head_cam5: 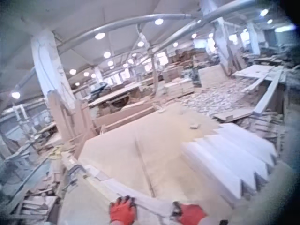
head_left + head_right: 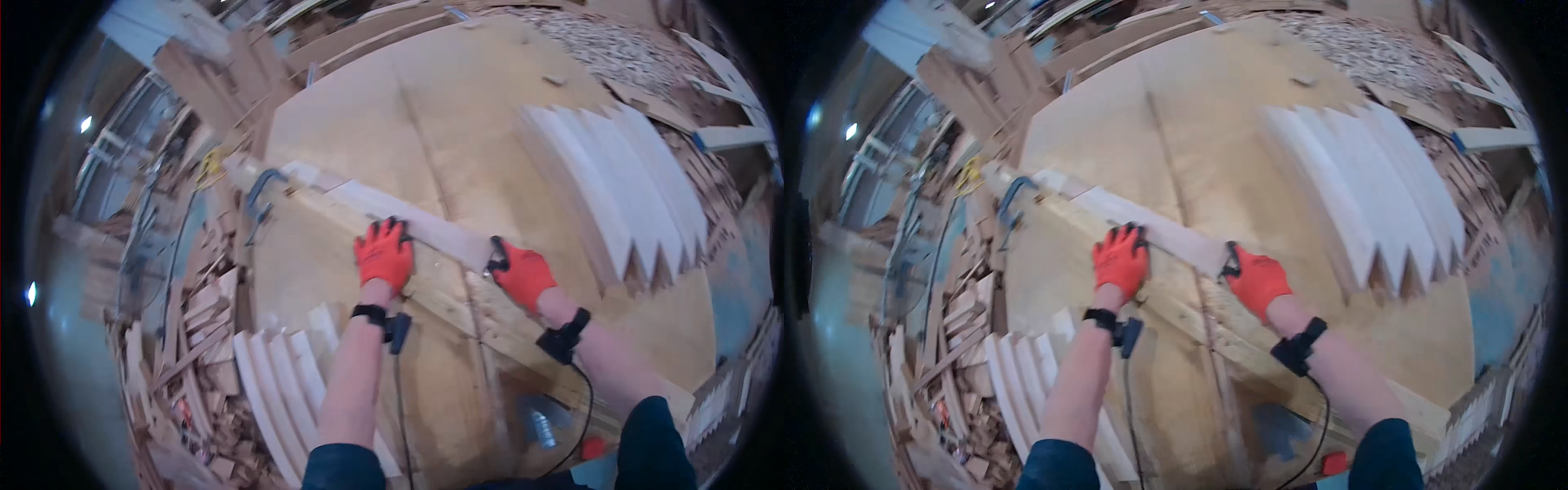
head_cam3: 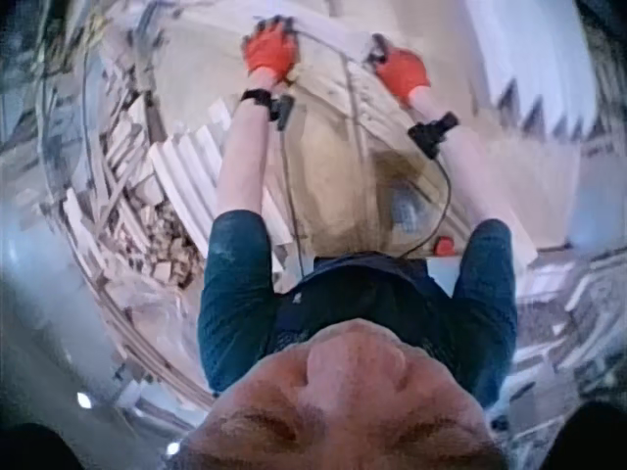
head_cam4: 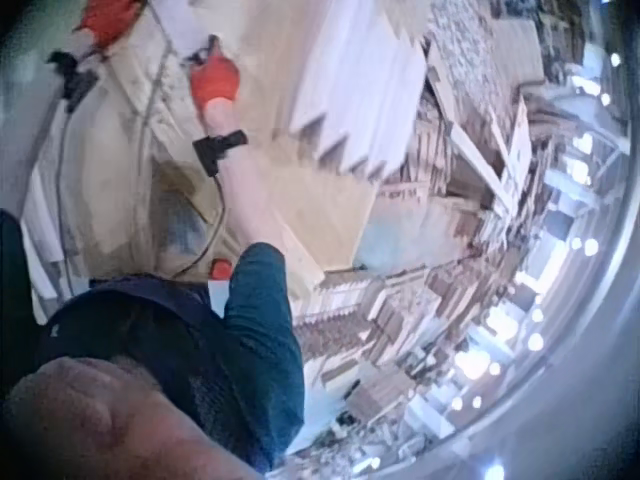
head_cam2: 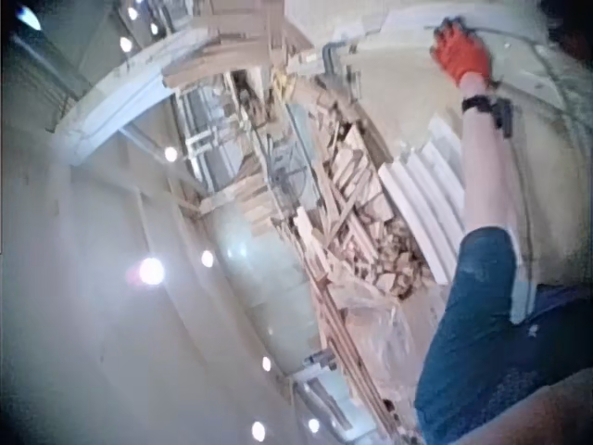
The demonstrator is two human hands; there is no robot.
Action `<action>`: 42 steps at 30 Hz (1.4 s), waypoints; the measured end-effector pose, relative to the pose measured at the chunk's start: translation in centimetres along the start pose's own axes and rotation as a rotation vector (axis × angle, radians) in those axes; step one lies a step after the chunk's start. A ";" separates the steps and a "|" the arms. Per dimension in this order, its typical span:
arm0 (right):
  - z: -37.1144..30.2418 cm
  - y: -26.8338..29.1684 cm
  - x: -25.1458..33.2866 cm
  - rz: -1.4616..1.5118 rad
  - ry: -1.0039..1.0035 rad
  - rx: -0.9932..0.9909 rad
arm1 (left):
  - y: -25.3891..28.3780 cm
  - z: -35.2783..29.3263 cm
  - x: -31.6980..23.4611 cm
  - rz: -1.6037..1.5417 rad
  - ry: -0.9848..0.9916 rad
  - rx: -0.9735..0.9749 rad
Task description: The person uses a handheld electric sander to smooth the surface of thin wooden planks. They pick up planks from a stack on the left, sand them on a workbench, and place the finished pieces into a stack on the right. The process is repeated for multiple planks throughout the clip.
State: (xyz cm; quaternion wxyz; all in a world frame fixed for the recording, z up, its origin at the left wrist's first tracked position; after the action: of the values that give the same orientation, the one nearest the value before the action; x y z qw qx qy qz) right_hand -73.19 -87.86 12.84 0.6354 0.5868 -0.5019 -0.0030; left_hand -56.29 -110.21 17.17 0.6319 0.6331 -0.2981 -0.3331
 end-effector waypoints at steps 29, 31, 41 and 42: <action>17.6 -1.3 7.1 -0.030 -0.099 -0.116 | -2.4 21.7 11.1 -0.078 0.035 0.018; 18.0 -1.9 7.0 -0.044 -0.060 -0.152 | -2.6 22.1 11.5 -0.082 0.034 0.022; 19.3 -4.2 4.5 0.102 -0.004 -0.290 | -3.9 23.0 12.3 -0.126 -0.002 -0.085; 19.2 -4.1 4.9 0.115 -0.025 -0.272 | -4.0 22.8 12.4 -0.127 0.002 -0.088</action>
State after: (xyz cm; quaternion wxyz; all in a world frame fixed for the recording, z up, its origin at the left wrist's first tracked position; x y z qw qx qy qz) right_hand -80.73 -106.30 9.18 0.7017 0.4655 -0.5377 -0.0419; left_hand -67.20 -133.77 13.04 0.6370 0.6229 -0.2418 -0.3844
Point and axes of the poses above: each hand's wrist, its own z-axis towards the middle knuckle, its own y-axis out of the back of the hand, x = y × z, the point moved 4 cm from there along z, towards the middle knuckle, and after that the axes turned 8 degrees about -y, right-handed, at the moved point
